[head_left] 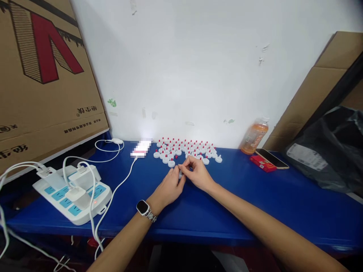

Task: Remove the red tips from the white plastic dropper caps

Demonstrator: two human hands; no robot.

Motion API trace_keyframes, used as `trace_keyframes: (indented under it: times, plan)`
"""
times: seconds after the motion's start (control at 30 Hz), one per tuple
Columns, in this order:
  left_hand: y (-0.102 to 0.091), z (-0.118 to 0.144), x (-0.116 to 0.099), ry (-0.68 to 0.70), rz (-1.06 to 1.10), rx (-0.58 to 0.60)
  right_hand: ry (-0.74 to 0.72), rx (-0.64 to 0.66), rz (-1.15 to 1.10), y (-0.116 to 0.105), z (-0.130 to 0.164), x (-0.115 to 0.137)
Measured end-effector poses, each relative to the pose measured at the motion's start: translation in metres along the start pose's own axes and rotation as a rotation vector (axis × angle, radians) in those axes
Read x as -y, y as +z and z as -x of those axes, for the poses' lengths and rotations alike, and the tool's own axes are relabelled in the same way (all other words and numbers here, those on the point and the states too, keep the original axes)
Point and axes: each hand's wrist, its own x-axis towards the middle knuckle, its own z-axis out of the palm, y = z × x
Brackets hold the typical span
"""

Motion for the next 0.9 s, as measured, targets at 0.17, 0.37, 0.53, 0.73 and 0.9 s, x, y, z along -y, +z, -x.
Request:
trace_keyframes:
  times: [0.17, 0.37, 0.53, 0.73, 0.9]
  plan:
    - [0.0, -0.001, 0.001, 0.009, 0.06, -0.005, -0.028, 0.001, 0.054, 0.0, 0.0, 0.003]
    - [0.0, -0.007, 0.006, -0.015, 0.149, -0.081, -0.054, 0.179, 0.106, -0.025, -0.017, 0.012]
    - [0.001, -0.007, 0.008, -0.08, 0.048, -0.064, -0.089, 0.053, 0.429, -0.061, -0.067, 0.001]
    - [-0.005, -0.006, -0.002, -0.066, -0.026, -0.014, -0.087, 0.309, 0.709, -0.051, -0.106, -0.023]
    - [-0.006, -0.007, -0.003, -0.066, -0.039, -0.006, -0.08, 0.403, 0.916, -0.038, -0.115, -0.025]
